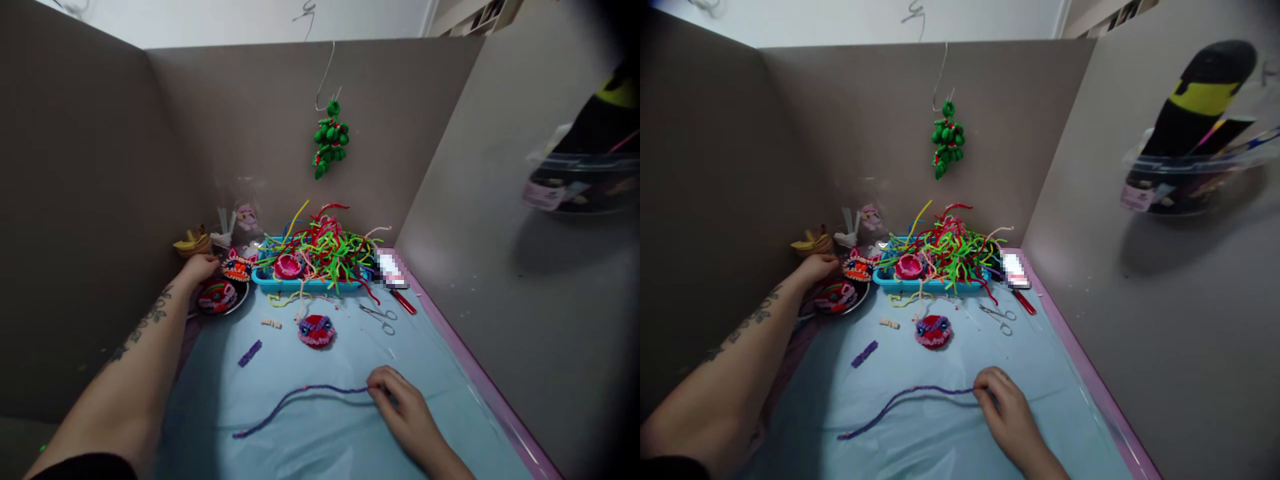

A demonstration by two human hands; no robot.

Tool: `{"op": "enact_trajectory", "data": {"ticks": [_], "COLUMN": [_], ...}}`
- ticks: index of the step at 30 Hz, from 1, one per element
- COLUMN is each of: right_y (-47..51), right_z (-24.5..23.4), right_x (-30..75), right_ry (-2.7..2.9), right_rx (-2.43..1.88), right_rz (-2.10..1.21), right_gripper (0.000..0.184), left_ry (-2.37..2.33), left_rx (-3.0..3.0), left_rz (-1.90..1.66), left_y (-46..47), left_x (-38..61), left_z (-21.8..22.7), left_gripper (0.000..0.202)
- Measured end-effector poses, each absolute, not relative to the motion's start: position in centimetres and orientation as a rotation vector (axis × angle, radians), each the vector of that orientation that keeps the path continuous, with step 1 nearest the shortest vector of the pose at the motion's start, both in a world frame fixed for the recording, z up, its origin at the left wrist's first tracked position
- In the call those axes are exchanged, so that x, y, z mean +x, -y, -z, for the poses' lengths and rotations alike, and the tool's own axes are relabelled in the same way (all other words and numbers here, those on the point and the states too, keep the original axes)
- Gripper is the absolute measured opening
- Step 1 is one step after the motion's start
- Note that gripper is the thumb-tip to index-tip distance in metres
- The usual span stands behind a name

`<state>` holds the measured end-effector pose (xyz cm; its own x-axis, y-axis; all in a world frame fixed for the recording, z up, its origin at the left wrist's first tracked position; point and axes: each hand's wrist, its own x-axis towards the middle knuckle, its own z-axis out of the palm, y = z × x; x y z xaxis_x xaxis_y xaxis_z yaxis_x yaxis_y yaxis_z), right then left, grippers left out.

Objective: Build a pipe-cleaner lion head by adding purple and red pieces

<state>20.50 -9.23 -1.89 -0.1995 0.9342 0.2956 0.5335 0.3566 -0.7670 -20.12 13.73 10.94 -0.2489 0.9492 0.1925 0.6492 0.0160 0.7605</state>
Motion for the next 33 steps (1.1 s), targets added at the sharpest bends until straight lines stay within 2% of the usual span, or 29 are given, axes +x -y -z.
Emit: {"op": "enact_trajectory", "data": {"ticks": [1, 5, 8, 12, 16, 20, 25, 33], "right_y": [9.1, 8.8, 8.6, 7.7, 4.0, -1.7, -5.3, -2.5], "right_z": [1.8, 1.0, 0.2, -0.1, 1.2, 2.3, 2.8, 2.0], "right_x": [20.4, 19.2, 18.1, 18.0, 20.3, 21.1, 19.5, 19.9], "right_ry": [1.854, 1.851, 1.867, 1.93, 1.995, 1.991, 2.034, 1.946], "right_rx": [-1.273, -1.222, -1.182, -1.173, -1.419, -1.901, -1.975, -1.932], "right_rz": [-0.67, -0.677, -0.664, -0.656, -0.605, -0.392, -0.378, -0.378], "right_gripper": [0.012, 0.013, 0.014, 0.014, 0.038, 0.026, 0.015, 0.027], "left_ry": [-1.943, -1.741, -1.161, -1.126, -1.297, -1.359, -1.465, -1.419], "left_rx": [1.68, 1.885, 2.015, 2.122, 2.049, 2.085, 2.158, 2.005], "left_rz": [-1.019, -0.868, -0.666, -0.452, -0.561, -0.574, -0.607, -0.898], "left_y": [-13.0, -6.9, -0.1, 5.6, 6.2, 6.0, 5.3, 1.2], "left_x": [-19.2, -11.8, -4.9, -0.4, -1.4, -2.5, -2.9, -2.5], "left_z": [-11.2, -10.5, -7.8, -3.6, -1.9, -2.3, -2.8, -1.3], "left_gripper": [0.029, 0.02, 0.019, 0.03, 0.033, 0.029, 0.027, 0.023]}}
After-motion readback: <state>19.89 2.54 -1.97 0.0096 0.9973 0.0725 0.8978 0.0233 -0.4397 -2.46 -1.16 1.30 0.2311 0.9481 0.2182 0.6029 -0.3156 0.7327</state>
